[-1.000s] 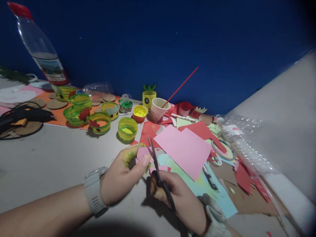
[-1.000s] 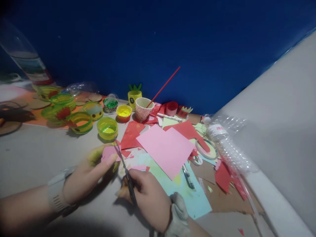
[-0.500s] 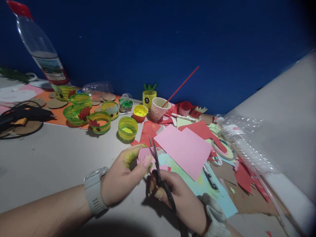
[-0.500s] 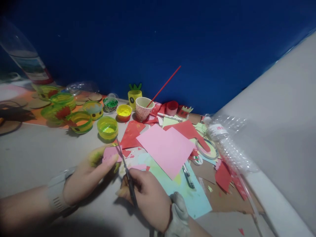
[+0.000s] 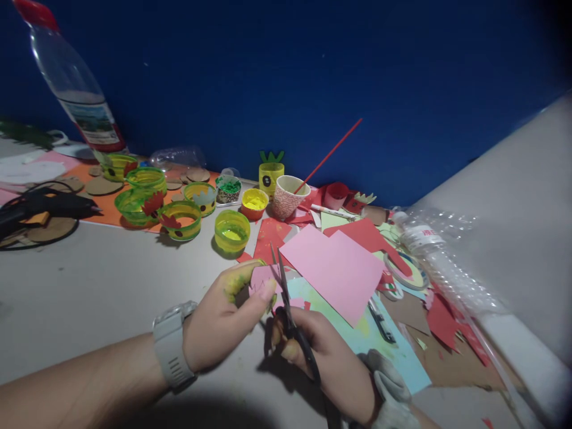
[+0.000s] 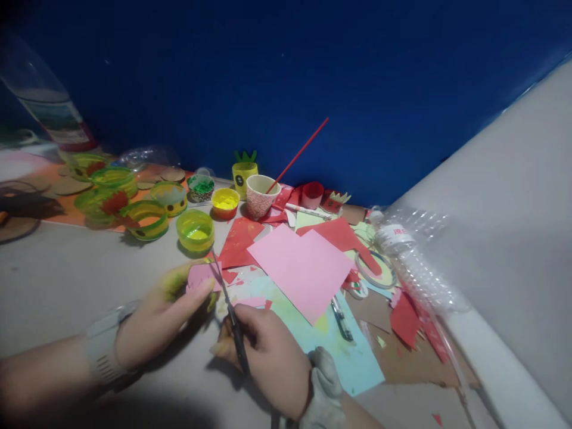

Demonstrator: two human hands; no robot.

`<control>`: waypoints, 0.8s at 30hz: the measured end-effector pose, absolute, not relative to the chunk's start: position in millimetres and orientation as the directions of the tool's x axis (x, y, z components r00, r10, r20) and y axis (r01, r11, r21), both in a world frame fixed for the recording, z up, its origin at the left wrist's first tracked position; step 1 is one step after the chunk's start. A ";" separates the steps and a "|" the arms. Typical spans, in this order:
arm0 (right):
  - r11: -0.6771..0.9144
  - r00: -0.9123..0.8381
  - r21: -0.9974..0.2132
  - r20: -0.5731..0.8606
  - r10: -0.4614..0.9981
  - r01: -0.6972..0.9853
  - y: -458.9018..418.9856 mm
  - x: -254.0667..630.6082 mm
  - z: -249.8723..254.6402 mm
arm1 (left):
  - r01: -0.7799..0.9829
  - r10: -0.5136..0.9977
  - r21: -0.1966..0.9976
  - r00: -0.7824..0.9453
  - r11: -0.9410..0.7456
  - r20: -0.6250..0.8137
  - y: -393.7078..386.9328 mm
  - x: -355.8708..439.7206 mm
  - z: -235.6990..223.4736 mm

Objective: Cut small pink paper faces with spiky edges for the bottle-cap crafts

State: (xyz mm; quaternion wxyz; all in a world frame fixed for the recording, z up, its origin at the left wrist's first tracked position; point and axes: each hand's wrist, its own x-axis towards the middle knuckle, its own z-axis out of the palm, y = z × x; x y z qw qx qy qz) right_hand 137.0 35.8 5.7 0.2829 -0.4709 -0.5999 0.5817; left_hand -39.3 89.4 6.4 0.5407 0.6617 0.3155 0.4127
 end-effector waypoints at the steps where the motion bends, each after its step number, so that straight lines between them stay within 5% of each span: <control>1: -0.122 -0.398 -0.965 -0.210 0.893 0.234 35.6 137.1 5.8 | -0.032 0.862 0.974 0.460 -0.224 0.214 89.6 -38.9 6.6; 24: -0.103 -0.399 -0.971 -0.184 0.899 0.216 36.1 136.1 5.6 | -0.062 0.858 0.972 0.460 -0.227 0.230 89.9 -38.2 6.4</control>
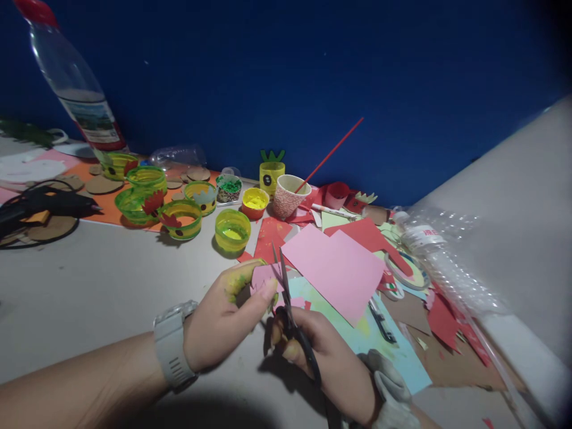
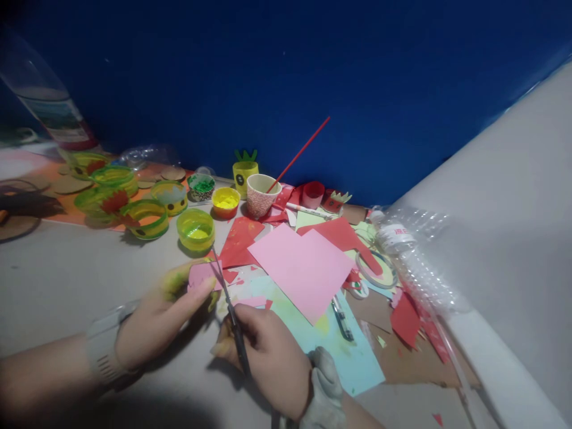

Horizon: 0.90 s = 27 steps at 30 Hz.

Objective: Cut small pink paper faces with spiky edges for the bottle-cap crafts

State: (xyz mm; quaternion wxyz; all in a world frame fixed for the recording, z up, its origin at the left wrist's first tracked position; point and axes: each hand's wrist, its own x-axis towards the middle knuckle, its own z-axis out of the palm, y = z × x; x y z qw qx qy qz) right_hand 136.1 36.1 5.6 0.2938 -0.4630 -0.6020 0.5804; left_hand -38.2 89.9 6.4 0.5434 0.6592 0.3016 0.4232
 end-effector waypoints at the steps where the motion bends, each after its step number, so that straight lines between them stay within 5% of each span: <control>1: -0.104 -0.399 -0.971 -0.184 0.898 0.214 36.2 136.0 5.7 | -0.057 0.859 0.972 0.457 -0.229 0.230 89.8 -38.2 6.6; 27: -0.126 -0.411 -0.966 -0.211 0.887 0.225 36.4 137.2 7.8 | -0.031 0.859 0.975 0.467 -0.221 0.210 89.3 -38.8 6.5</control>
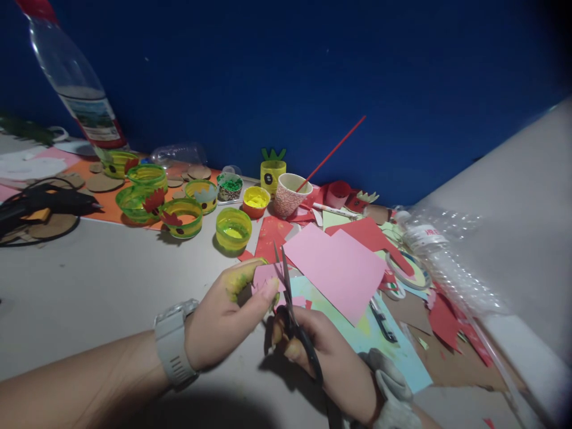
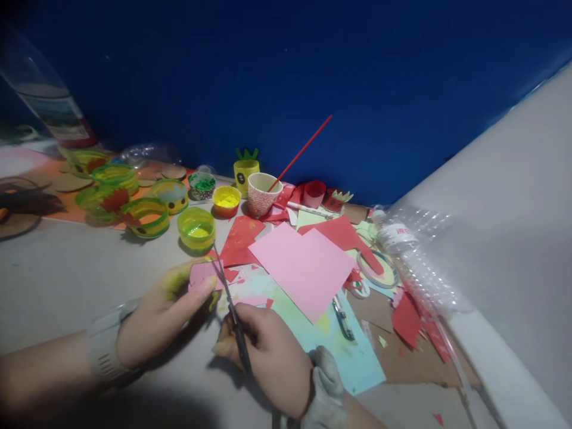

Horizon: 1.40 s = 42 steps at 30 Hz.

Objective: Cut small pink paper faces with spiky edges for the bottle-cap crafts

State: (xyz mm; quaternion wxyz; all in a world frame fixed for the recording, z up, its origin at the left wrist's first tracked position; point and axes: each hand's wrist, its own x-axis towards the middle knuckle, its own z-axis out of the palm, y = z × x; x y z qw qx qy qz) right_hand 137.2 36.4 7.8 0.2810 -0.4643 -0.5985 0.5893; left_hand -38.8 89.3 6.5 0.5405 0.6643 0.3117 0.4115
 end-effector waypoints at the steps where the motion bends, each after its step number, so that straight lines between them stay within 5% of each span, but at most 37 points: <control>1: -0.123 -0.413 -0.967 -0.209 0.886 0.225 36.3 137.2 7.5 | -0.029 0.860 0.975 0.466 -0.222 0.210 89.3 -38.6 6.8; 42: -0.131 -0.390 -0.961 -0.220 0.894 0.243 36.8 136.4 4.8 | -0.028 0.859 0.971 0.461 -0.238 0.224 89.6 -37.9 8.2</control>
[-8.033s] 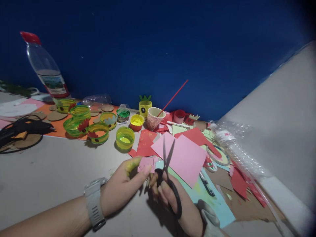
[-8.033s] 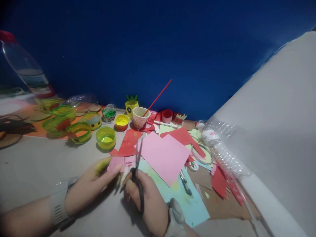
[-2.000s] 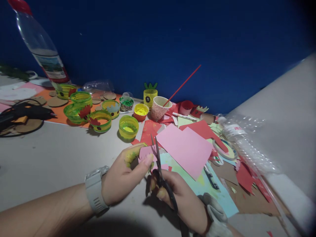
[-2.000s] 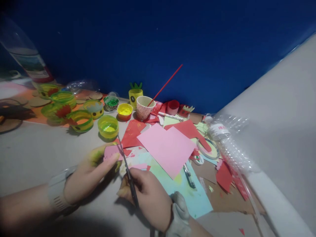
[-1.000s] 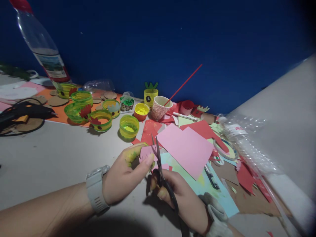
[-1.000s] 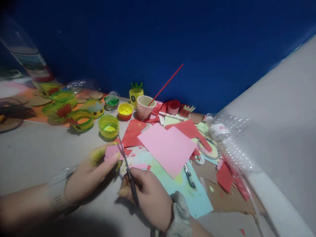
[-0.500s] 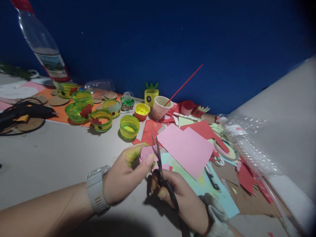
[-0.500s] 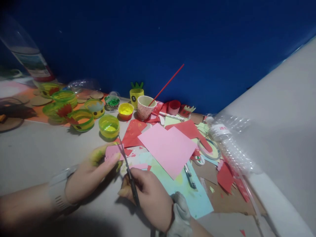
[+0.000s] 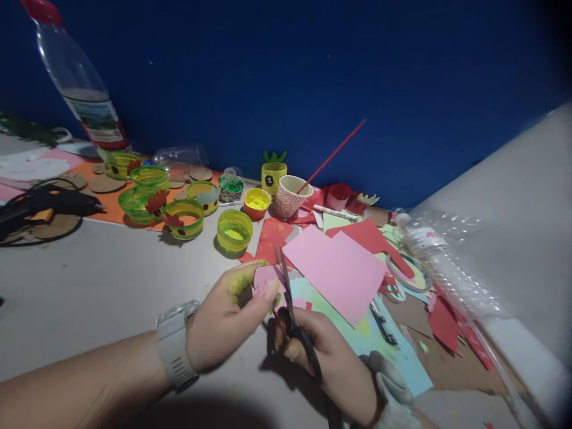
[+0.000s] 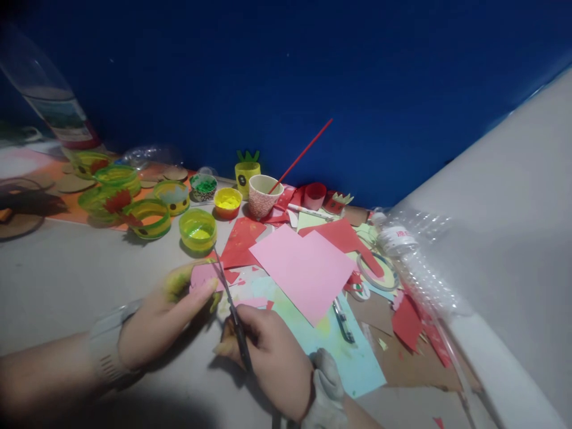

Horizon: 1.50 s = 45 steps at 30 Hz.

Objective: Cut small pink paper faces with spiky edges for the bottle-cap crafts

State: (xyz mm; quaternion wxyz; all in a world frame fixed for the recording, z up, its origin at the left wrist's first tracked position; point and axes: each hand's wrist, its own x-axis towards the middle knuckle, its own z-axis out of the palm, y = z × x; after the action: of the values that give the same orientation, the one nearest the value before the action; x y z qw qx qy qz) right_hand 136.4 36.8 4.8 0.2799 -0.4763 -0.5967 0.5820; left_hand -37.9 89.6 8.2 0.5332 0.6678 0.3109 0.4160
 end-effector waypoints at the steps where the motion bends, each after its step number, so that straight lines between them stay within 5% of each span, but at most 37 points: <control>1: -0.132 -0.387 -0.960 -0.223 0.895 0.248 36.8 136.4 4.8 | -0.033 0.858 0.969 0.459 -0.244 0.231 89.9 -37.8 8.1; 45: -0.130 -0.369 -0.977 -0.185 0.911 0.169 35.4 137.3 0.6 | -0.092 0.849 0.981 0.493 -0.170 0.193 88.5 -38.2 7.8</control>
State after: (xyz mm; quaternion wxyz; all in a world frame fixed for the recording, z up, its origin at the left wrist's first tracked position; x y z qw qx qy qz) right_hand 137.3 35.4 0.6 0.3141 -0.4654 -0.5799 0.5903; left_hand -38.2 88.5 7.8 0.5737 0.6459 0.2930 0.4097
